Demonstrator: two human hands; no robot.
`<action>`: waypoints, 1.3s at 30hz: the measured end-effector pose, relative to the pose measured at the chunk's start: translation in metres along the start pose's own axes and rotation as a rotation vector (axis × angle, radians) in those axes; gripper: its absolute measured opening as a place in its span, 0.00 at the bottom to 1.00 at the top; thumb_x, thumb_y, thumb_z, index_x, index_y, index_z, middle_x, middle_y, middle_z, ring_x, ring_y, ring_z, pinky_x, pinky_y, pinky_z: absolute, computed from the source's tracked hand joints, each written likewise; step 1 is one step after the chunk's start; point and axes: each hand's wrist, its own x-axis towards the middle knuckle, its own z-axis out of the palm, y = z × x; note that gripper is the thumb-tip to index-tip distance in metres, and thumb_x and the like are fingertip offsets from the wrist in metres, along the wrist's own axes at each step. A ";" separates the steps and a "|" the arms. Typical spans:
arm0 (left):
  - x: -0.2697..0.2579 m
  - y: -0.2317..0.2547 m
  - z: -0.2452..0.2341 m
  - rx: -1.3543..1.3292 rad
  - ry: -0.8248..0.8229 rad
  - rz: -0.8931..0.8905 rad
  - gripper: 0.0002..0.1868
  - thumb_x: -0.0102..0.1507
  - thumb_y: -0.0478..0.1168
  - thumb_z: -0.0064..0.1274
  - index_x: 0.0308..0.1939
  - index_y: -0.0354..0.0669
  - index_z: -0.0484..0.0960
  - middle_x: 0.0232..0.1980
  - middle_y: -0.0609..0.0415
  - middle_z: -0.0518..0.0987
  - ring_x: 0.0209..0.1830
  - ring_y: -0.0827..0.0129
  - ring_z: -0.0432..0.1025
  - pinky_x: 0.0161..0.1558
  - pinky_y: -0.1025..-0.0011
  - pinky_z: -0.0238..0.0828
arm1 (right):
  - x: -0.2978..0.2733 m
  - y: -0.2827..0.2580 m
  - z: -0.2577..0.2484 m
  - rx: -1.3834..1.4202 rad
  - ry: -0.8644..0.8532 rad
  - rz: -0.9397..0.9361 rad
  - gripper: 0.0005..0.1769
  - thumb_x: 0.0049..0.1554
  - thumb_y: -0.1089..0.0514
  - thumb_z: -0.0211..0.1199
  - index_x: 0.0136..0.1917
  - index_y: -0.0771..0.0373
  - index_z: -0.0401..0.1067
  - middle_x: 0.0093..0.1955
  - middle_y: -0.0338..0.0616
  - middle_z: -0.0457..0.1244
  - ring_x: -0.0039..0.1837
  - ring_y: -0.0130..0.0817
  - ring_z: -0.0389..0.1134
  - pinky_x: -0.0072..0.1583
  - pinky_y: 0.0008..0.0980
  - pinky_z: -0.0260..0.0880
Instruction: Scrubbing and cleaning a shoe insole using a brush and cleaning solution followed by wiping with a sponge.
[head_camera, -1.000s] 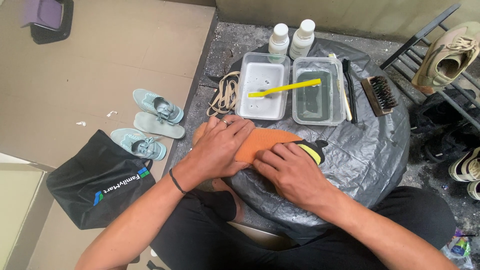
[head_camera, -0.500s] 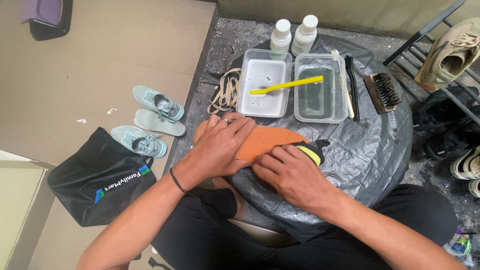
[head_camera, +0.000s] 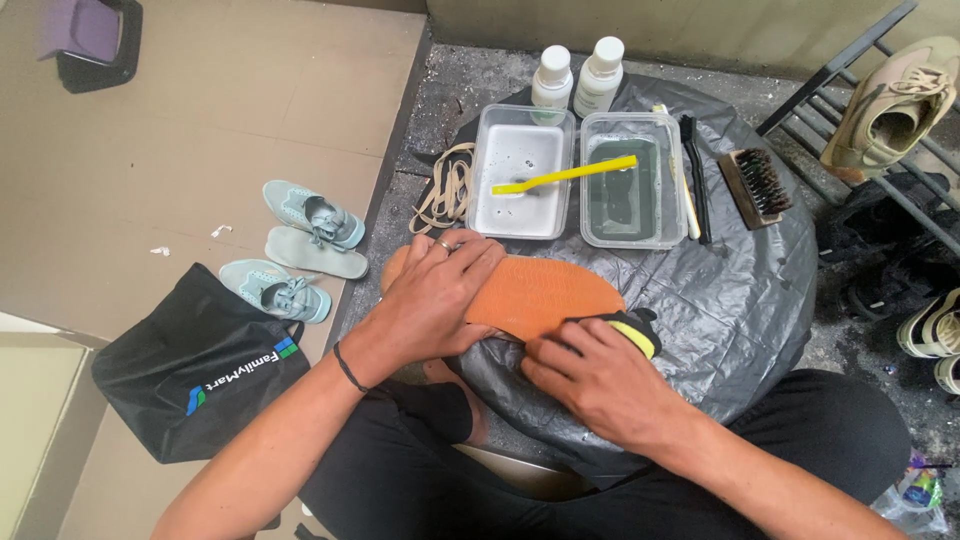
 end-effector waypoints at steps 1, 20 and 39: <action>0.001 0.000 0.000 0.002 0.000 0.003 0.49 0.39 0.55 0.68 0.57 0.38 0.63 0.56 0.49 0.68 0.56 0.52 0.61 0.44 0.59 0.54 | 0.001 0.001 -0.003 -0.002 0.002 0.002 0.13 0.57 0.58 0.47 0.53 0.61 0.67 0.53 0.42 0.60 0.48 0.40 0.57 0.46 0.37 0.57; 0.003 0.001 -0.007 -0.109 -0.019 -0.029 0.44 0.40 0.51 0.66 0.55 0.34 0.69 0.50 0.44 0.74 0.57 0.52 0.63 0.44 0.61 0.54 | 0.022 0.002 -0.018 0.157 0.056 0.084 0.07 0.55 0.60 0.51 0.42 0.56 0.70 0.38 0.39 0.60 0.42 0.36 0.59 0.44 0.31 0.57; 0.019 0.008 -0.013 -0.147 -0.008 0.045 0.50 0.46 0.71 0.57 0.59 0.40 0.65 0.56 0.47 0.70 0.56 0.52 0.63 0.57 0.55 0.48 | -0.039 0.116 -0.050 0.455 -0.336 0.746 0.14 0.50 0.47 0.59 0.48 0.51 0.71 0.42 0.36 0.69 0.44 0.34 0.69 0.50 0.30 0.63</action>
